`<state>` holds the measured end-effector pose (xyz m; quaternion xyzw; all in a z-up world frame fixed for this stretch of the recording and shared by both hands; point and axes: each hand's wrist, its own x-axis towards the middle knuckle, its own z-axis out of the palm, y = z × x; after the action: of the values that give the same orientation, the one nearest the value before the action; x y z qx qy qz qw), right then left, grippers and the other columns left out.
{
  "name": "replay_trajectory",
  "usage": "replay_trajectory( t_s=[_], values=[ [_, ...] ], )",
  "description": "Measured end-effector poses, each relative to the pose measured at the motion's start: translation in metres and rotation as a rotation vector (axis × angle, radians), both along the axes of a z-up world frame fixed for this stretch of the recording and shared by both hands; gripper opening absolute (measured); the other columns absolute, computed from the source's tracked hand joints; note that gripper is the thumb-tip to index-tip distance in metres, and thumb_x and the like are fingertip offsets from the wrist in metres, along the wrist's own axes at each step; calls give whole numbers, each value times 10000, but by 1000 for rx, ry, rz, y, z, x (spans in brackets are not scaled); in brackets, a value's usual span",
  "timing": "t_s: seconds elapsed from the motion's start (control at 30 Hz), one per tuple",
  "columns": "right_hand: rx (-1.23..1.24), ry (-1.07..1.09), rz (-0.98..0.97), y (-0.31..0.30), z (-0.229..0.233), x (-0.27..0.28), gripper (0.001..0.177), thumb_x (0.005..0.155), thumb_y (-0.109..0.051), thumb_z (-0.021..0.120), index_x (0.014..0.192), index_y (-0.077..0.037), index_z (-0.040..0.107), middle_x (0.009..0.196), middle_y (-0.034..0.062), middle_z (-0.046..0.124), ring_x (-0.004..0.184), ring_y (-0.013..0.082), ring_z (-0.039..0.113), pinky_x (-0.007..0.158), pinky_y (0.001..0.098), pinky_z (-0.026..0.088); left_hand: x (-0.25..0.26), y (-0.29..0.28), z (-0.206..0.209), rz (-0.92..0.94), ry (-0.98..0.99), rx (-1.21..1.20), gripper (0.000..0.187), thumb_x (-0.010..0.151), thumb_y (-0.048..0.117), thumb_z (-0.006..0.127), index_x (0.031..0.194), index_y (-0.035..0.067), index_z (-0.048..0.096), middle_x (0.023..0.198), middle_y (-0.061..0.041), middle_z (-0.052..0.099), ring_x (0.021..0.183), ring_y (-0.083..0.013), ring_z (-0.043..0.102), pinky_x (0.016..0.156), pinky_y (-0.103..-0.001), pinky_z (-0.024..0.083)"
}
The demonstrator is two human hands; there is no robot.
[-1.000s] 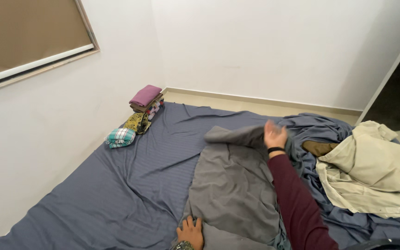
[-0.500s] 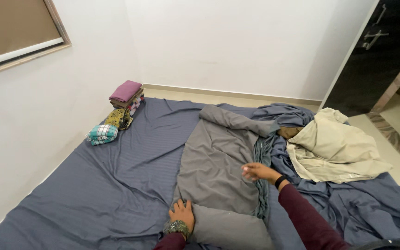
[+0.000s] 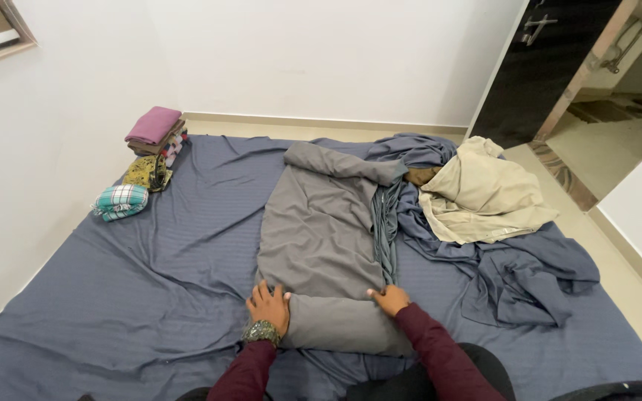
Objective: The person folds a grey duvet on a bed by rolling it tightly from one end and tucking the excess fabric into the cover to form a compact bundle.
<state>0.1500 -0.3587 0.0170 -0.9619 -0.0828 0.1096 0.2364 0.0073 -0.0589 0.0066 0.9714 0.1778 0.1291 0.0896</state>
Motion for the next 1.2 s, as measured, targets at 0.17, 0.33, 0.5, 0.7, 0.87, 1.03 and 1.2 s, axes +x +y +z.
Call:
replay_trajectory(
  t_s=[0.17, 0.33, 0.5, 0.7, 0.87, 1.03, 1.2],
  values=[
    [560, 101, -155, 12, -15, -10, 253, 880, -273, 745, 942, -29, 767, 925, 146, 735, 881, 288, 673, 799, 388, 537, -13, -15, 20, -479, -33, -146, 636, 958, 632, 478, 1402, 182, 553, 1458, -134, 488, 1389, -327, 379, 1157, -588, 199],
    [1249, 633, -245, 4, -24, 5, 135, 914, -152, 704, 981, -53, 765, 921, 71, 723, 818, 197, 653, 757, 353, 555, -22, -21, 27, -521, 68, -125, 733, 914, 687, 490, 1405, 145, 535, 1362, -68, 578, 1351, -270, 443, 1185, -572, 178],
    [984, 594, -298, -1, -30, 0, 258, 853, -232, 745, 1028, -55, 813, 1008, 127, 778, 859, 239, 704, 759, 373, 546, -28, -28, 28, -506, 94, -108, 712, 925, 677, 473, 1390, 142, 547, 1363, -76, 571, 1350, -278, 437, 1186, -590, 165],
    [168, -45, -10, 17, 11, -10, 531, 928, -514, 721, 1005, 6, 796, 931, 178, 787, 837, 240, 725, 836, 329, 524, -26, -30, 30, -499, 90, -118, 725, 932, 697, 455, 1388, 141, 553, 1382, -89, 558, 1362, -293, 422, 1182, -603, 154],
    [806, 232, -170, 32, 22, 8, 456, 875, -314, 778, 1091, 85, 737, 1099, 239, 739, 980, 323, 715, 846, 409, 535, -18, -30, 33, -497, 104, -109, 746, 927, 707, 441, 1397, 137, 544, 1380, -85, 561, 1367, -276, 429, 1196, -589, 158],
    [1268, 754, -118, 22, -4, 13, 697, 875, -349, 748, 1411, 40, 531, 1442, 194, 606, 1306, 305, 598, 1084, 420, 488, -27, -30, 31, -505, 97, -108, 739, 934, 704, 449, 1400, 139, 543, 1379, -93, 557, 1364, -290, 421, 1192, -593, 149],
    [1007, 696, -246, 21, 4, 14, 909, 1012, -518, 678, 1625, 6, 259, 1634, 197, 301, 1456, 303, 320, 1201, 424, 288, -23, -33, 37, -490, 132, -108, 737, 924, 709, 435, 1410, 165, 539, 1391, -77, 555, 1374, -276, 419, 1202, -590, 147]
  ],
)
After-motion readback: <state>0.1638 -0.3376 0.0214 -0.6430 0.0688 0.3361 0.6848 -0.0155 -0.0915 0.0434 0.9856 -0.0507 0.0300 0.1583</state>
